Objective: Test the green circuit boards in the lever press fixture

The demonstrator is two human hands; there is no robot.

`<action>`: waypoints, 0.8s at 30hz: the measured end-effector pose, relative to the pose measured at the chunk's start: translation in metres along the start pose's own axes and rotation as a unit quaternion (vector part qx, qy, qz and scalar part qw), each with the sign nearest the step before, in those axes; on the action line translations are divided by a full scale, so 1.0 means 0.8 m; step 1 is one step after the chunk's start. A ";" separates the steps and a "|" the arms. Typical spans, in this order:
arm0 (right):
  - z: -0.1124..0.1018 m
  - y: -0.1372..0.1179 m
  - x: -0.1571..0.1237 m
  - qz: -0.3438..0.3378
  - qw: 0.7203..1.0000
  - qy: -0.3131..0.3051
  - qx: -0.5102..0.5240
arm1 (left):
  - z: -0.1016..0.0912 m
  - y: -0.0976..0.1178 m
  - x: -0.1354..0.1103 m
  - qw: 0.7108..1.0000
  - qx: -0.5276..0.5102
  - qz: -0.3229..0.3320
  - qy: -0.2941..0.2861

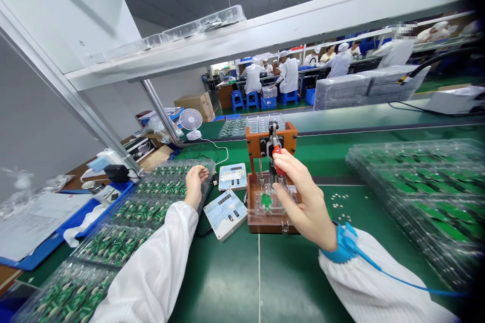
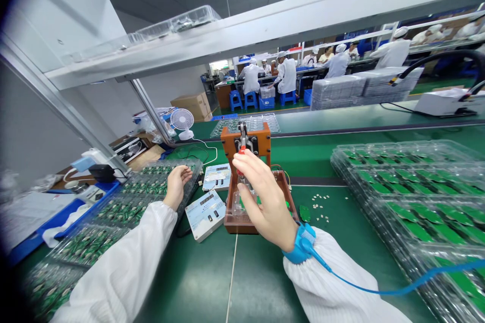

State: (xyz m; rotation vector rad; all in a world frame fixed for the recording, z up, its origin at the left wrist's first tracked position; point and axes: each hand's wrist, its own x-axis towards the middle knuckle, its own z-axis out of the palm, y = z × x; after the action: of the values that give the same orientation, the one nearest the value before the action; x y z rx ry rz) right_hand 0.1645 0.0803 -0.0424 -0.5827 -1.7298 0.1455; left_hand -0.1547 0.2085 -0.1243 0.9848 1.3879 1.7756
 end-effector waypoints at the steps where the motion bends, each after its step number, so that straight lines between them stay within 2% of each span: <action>1: 0.000 0.000 0.000 0.000 1.000 -0.001 0.000 | 0.000 0.001 0.000 1.000 -0.001 0.000 0.002; 18: 0.001 -0.001 -0.001 0.002 1.000 -0.001 -0.006 | 0.002 0.001 -0.008 0.997 0.043 0.051 0.026; 24: 0.000 -0.001 -0.001 0.001 1.000 -0.001 -0.002 | 0.003 0.002 -0.008 0.998 0.034 0.048 0.030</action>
State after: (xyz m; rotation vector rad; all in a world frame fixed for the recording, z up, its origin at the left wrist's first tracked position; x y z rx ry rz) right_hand 0.1640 0.0793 -0.0429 -0.5865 -1.7312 0.1447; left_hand -0.1498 0.2037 -0.1230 1.0571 1.4684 1.8539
